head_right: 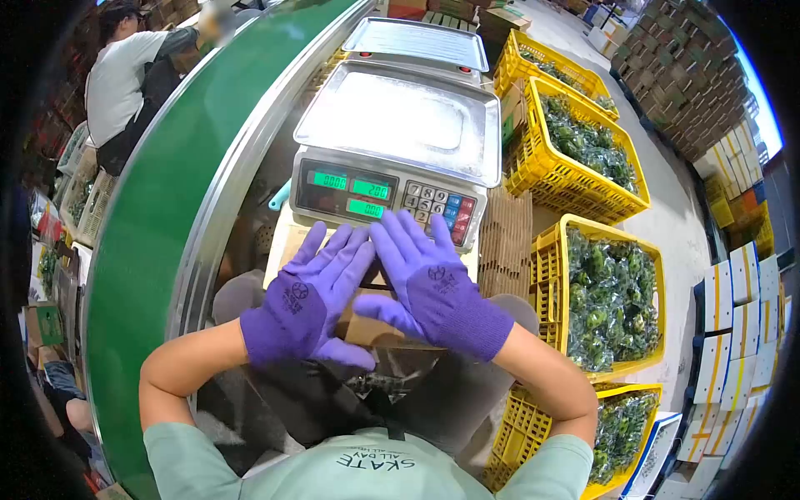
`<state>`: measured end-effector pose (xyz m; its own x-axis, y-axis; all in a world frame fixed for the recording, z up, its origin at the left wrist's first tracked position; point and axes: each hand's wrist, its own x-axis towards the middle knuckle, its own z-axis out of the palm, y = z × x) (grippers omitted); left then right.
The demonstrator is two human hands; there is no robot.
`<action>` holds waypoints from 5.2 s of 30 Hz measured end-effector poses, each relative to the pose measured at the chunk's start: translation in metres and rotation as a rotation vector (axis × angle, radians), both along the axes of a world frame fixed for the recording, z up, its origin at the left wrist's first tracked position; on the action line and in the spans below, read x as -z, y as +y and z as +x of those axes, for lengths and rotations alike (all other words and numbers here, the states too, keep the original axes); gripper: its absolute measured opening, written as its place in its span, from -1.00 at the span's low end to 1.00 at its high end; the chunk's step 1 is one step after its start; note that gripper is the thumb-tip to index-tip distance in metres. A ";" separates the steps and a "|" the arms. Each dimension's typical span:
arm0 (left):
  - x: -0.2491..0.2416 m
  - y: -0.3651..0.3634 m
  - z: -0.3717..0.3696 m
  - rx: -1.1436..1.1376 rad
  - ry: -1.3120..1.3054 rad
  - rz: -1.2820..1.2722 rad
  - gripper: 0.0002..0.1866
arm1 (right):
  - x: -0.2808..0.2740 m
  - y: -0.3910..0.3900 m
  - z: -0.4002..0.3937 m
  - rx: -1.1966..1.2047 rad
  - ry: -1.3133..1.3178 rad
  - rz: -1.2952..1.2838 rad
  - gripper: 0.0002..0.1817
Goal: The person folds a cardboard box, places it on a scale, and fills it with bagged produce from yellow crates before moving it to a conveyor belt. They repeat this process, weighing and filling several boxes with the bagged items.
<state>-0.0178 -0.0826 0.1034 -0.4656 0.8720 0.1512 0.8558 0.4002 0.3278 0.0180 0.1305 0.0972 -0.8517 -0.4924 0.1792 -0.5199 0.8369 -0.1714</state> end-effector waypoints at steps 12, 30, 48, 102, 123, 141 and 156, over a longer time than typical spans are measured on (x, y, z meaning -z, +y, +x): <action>0.002 -0.035 0.016 -0.261 0.306 0.283 -0.51 | -0.035 -0.025 -0.019 -0.032 0.063 -0.355 -0.50; -0.059 -0.057 -0.009 0.132 -0.030 -0.149 -0.79 | -0.049 -0.048 -0.007 -0.129 -0.386 0.201 -0.48; -0.021 -0.082 -0.010 -0.021 -0.185 0.318 -0.77 | -0.032 -0.056 -0.009 -0.154 -0.439 0.176 -0.27; -0.020 -0.080 -0.014 0.045 -0.053 0.231 -0.76 | -0.075 -0.032 -0.035 -0.186 -0.525 -0.083 -0.64; -0.025 -0.075 -0.001 -0.066 -0.098 0.181 -0.77 | -0.048 -0.049 -0.024 -0.010 -0.428 0.423 -0.58; -0.028 -0.070 -0.018 -0.030 -0.146 0.151 -0.78 | -0.033 -0.002 -0.036 -0.015 -0.305 0.198 -0.71; -0.035 -0.073 -0.003 -0.046 -0.049 0.104 -0.82 | -0.042 -0.022 -0.018 0.080 -0.358 0.443 -0.63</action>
